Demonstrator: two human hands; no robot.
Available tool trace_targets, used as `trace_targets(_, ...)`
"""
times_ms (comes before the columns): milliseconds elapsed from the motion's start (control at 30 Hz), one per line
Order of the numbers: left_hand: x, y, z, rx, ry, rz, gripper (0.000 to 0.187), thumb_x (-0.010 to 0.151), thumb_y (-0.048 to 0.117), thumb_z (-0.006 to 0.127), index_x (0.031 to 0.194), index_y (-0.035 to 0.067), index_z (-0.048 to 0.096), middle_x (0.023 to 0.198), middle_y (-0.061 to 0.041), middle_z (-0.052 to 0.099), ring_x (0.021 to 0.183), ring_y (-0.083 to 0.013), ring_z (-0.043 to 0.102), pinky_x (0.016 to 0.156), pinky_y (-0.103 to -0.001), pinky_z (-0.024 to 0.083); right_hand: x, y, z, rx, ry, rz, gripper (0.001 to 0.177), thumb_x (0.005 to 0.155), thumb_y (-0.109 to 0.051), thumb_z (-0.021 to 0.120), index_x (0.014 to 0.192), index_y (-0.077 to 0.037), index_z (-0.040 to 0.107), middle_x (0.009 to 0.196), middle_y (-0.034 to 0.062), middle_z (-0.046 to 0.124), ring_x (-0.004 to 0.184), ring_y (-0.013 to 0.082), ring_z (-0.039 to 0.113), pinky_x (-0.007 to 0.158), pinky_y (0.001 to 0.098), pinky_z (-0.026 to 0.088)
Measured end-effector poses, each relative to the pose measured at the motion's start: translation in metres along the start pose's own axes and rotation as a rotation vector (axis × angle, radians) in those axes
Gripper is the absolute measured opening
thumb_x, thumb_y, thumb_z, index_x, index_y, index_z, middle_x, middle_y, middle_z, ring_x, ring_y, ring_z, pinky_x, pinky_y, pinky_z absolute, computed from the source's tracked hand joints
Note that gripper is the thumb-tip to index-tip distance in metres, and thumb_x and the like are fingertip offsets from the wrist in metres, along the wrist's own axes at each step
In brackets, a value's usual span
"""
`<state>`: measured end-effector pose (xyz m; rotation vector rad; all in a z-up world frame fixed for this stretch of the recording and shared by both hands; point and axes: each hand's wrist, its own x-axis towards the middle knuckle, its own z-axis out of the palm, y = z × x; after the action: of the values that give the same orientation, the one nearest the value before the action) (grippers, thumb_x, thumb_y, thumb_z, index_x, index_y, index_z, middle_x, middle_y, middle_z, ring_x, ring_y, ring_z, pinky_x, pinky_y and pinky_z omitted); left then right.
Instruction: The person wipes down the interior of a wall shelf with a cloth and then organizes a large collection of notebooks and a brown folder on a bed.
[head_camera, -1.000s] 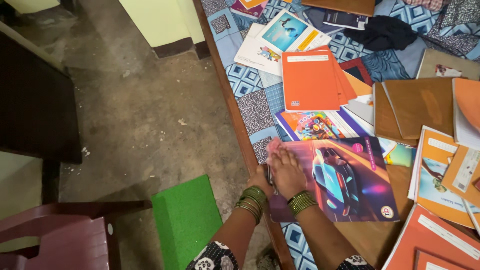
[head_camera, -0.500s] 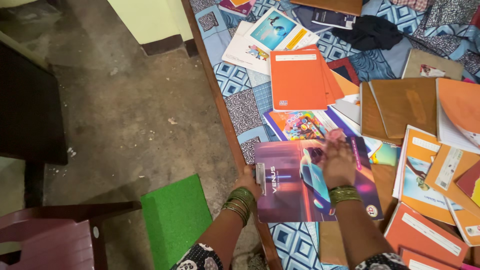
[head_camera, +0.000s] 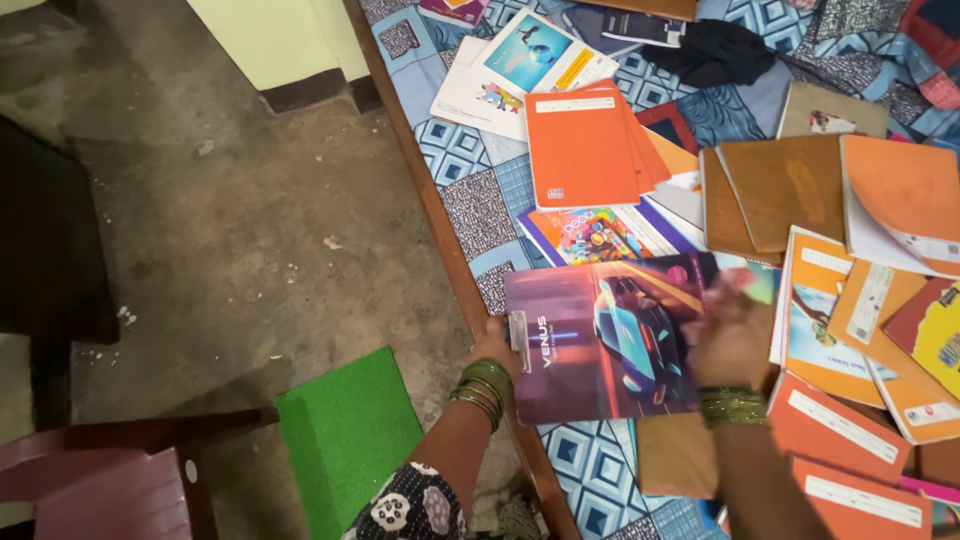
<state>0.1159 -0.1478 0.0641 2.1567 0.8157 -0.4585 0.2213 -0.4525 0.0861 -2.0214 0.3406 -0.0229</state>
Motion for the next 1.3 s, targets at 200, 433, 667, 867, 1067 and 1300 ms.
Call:
trace_targets(200, 0.014, -0.012, 0.013, -0.023, 0.020, 0.024, 0.067, 0.081, 0.016, 0.071, 0.142, 0.021, 0.046, 0.131, -0.025, 0.063, 0.119, -0.0429, 0.065, 0.102, -0.048, 0.052, -0.105, -0.026, 0.086, -0.677, -0.381, -0.600, 0.053, 0.079, -0.020, 0.068, 0.131, -0.015, 0.060, 0.127, 0.0111, 0.063, 0.121, 0.0315, 0.058, 0.106, 0.0458, 0.045)
trace_targets(433, -0.001, 0.005, -0.007, -0.024, -0.075, -0.054, 0.069, 0.083, 0.030, 0.077, 0.143, 0.019, 0.044, 0.129, -0.025, 0.067, 0.122, -0.0419, 0.064, 0.105, -0.046, 0.051, -0.178, -0.013, 0.123, -0.607, -0.275, -0.864, 0.055, 0.082, -0.019, 0.065, 0.134, -0.002, 0.059, 0.142, 0.0187, 0.057, 0.138, 0.0361, 0.049, 0.107, 0.0484, 0.042)
trace_targets(667, 0.003, 0.001, -0.003, -0.024, -0.032, -0.029, 0.064, 0.083, 0.017, 0.072, 0.142, 0.019, 0.045, 0.133, -0.024, 0.062, 0.123, -0.0400, 0.063, 0.106, -0.046, 0.050, -0.144, 0.028, 0.089, -0.855, -0.238, -0.842, 0.039, 0.099, -0.021, 0.056, 0.136, -0.009, 0.060, 0.149, 0.0112, 0.055, 0.145, 0.0296, 0.046, 0.121, 0.0454, 0.038)
trace_targets(867, 0.009, -0.004, 0.005, -0.031, -0.030, -0.029, 0.061, 0.086, 0.015, 0.068, 0.142, 0.019, 0.043, 0.126, -0.023, 0.066, 0.119, -0.0397, 0.065, 0.104, -0.046, 0.050, -0.118, 0.037, 0.046, -0.915, -0.242, -0.595, 0.045, 0.095, -0.032, 0.056, 0.134, -0.011, 0.058, 0.150, 0.0112, 0.052, 0.143, 0.0298, 0.046, 0.117, 0.0497, 0.036)
trace_targets(1067, 0.007, -0.005, 0.002, -0.073, -0.055, -0.024, 0.063, 0.084, 0.016, 0.068, 0.141, 0.018, 0.044, 0.119, -0.020, 0.072, 0.115, -0.0361, 0.069, 0.102, -0.044, 0.052, -0.092, 0.071, 0.003, -0.873, -0.070, -0.556, 0.054, 0.094, -0.035, 0.057, 0.142, -0.009, 0.056, 0.153, 0.0170, 0.049, 0.143, 0.0382, 0.043, 0.117, 0.0545, 0.033)
trace_targets(1300, 0.007, -0.006, 0.005, -0.011, 0.010, 0.010, 0.058, 0.086, 0.017, 0.067, 0.141, 0.018, 0.047, 0.124, -0.024, 0.067, 0.117, -0.0412, 0.065, 0.102, -0.048, 0.051, -0.063, 0.098, -0.030, -0.962, -0.019, -0.460, 0.052, 0.094, -0.030, 0.057, 0.142, -0.011, 0.056, 0.156, 0.0150, 0.049, 0.144, 0.0376, 0.043, 0.115, 0.0528, 0.037)
